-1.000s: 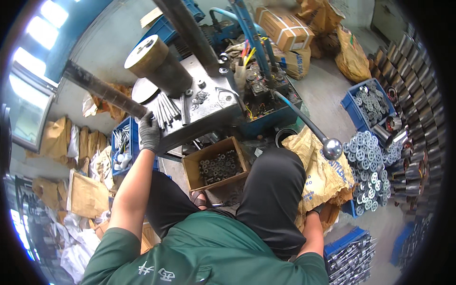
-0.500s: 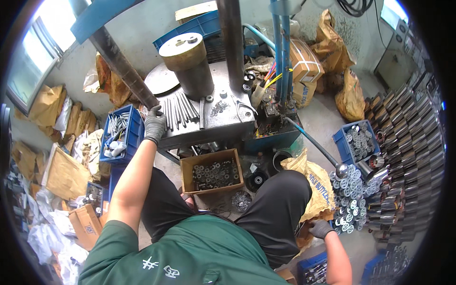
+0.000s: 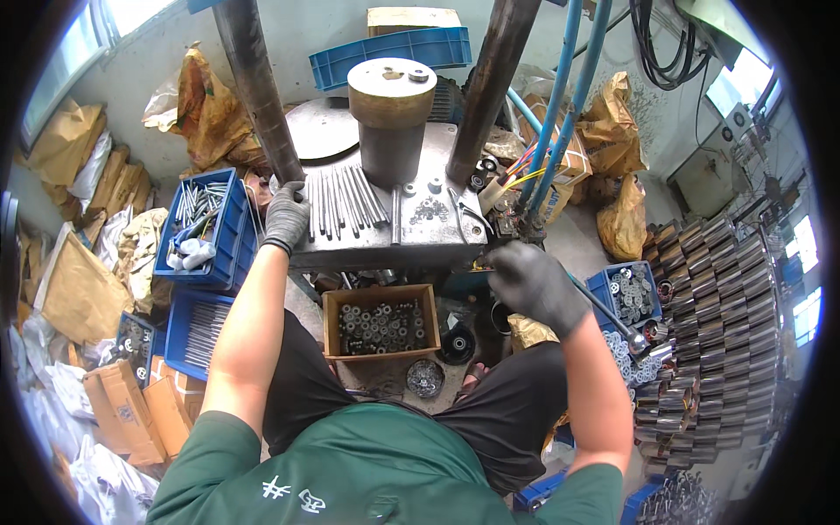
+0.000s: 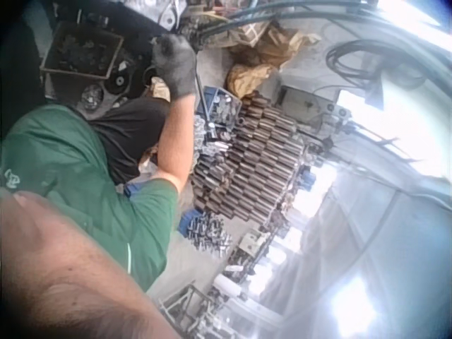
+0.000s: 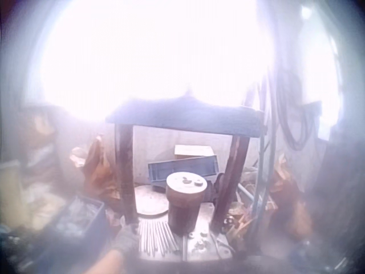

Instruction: Manually assemble small metal components including rods, spacers, and pins on an industrial workstation.

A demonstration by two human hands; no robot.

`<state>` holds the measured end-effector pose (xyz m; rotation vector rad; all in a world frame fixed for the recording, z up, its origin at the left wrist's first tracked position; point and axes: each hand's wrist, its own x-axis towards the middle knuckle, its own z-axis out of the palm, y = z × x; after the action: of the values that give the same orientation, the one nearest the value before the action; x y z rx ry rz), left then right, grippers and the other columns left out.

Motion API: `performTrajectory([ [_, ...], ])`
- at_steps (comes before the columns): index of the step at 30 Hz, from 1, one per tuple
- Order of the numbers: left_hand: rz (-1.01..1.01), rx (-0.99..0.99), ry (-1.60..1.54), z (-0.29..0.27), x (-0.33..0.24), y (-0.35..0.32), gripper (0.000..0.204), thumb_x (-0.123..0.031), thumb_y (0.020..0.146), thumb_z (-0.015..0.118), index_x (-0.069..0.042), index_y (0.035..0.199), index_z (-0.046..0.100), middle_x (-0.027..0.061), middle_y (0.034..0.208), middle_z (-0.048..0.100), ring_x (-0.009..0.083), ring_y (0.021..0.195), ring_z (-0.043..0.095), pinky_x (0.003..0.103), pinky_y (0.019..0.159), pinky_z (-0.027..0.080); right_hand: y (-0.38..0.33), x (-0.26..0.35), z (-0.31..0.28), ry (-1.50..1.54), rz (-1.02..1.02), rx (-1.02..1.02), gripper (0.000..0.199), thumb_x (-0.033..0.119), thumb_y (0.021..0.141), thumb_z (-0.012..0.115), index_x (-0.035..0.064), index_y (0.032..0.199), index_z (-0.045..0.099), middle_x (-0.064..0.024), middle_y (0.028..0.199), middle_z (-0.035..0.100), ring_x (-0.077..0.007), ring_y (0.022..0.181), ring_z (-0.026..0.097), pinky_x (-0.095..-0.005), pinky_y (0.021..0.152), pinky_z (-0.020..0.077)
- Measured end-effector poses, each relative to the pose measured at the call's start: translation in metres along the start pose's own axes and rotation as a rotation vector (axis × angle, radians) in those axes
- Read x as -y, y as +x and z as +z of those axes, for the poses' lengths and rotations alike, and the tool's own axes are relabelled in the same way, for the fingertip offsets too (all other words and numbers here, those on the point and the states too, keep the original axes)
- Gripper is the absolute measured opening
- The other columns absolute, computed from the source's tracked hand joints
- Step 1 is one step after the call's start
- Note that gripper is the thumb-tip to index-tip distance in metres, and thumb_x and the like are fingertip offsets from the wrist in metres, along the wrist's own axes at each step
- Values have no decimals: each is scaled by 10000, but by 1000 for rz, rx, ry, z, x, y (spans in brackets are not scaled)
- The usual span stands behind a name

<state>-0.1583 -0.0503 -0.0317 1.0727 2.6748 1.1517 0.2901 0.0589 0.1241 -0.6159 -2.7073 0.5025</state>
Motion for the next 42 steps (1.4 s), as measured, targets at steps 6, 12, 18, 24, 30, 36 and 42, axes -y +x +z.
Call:
performTrajectory([
  [6, -17, 21, 49, 0, -11, -1, 430, -226, 832, 691, -122, 1248, 652, 171, 1136, 704, 328, 1092, 672, 436, 956, 519, 90, -83, 81, -29, 219, -170, 266, 224, 836, 689, 54, 1035, 741, -190, 990, 698, -379, 904, 681, -447, 853, 547],
  [12, -53, 126, 120, -17, -29, -1, 479, -201, 826, 675, -124, 1296, 621, 178, 1189, 694, 334, 1135, 656, 439, 982, 513, 127, -110, 126, -168, 357, -248, 312, 291, 805, 716, 57, 1009, 750, -211, 965, 703, -402, 915, 680, -465, 867, 543],
  [18, -77, 16, -195, -4, -6, 18, 567, -176, 760, 720, -40, 1298, 607, 160, 1002, 726, 253, 887, 703, 338, 861, 560, 147, -107, 114, -141, 478, -122, 345, 262, 794, 728, 37, 1056, 751, -225, 947, 727, -342, 887, 720, -414, 857, 556],
  [24, -420, 281, -1594, -8, -66, -12, 359, -149, 949, 600, 9, 1270, 572, 101, 925, 671, 125, 696, 606, 243, 605, 522, 127, -124, 84, 750, 529, -335, 266, 136, 835, 709, -27, 1045, 727, -102, 905, 741, -216, 780, 705, -298, 741, 568],
  [30, -140, 428, -1309, 18, -125, -59, 299, -186, 1048, 520, -45, 1310, 537, 105, 996, 700, 141, 740, 676, 254, 636, 553, 103, -101, 83, 1676, 635, -104, 276, 67, 832, 643, 57, 1102, 589, -76, 890, 635, -248, 816, 655, -411, 801, 558],
  [36, -96, 436, -1283, 46, -131, -66, 294, -225, 1057, 525, -91, 1317, 559, 64, 956, 713, 60, 617, 604, 178, 513, 437, 108, -82, 118, 235, 181, -203, 240, -19, 801, 619, 24, 1038, 609, -136, 875, 666, -350, 874, 655, -439, 810, 520],
  [42, -183, 404, -1261, 46, -130, -65, 302, -205, 1057, 509, -79, 1327, 559, 55, 921, 716, 42, 578, 561, 172, 492, 399, 98, -76, 127, -142, -43, -149, 243, 54, 753, 643, 76, 995, 640, -155, 897, 685, -376, 846, 634, -484, 758, 498],
])
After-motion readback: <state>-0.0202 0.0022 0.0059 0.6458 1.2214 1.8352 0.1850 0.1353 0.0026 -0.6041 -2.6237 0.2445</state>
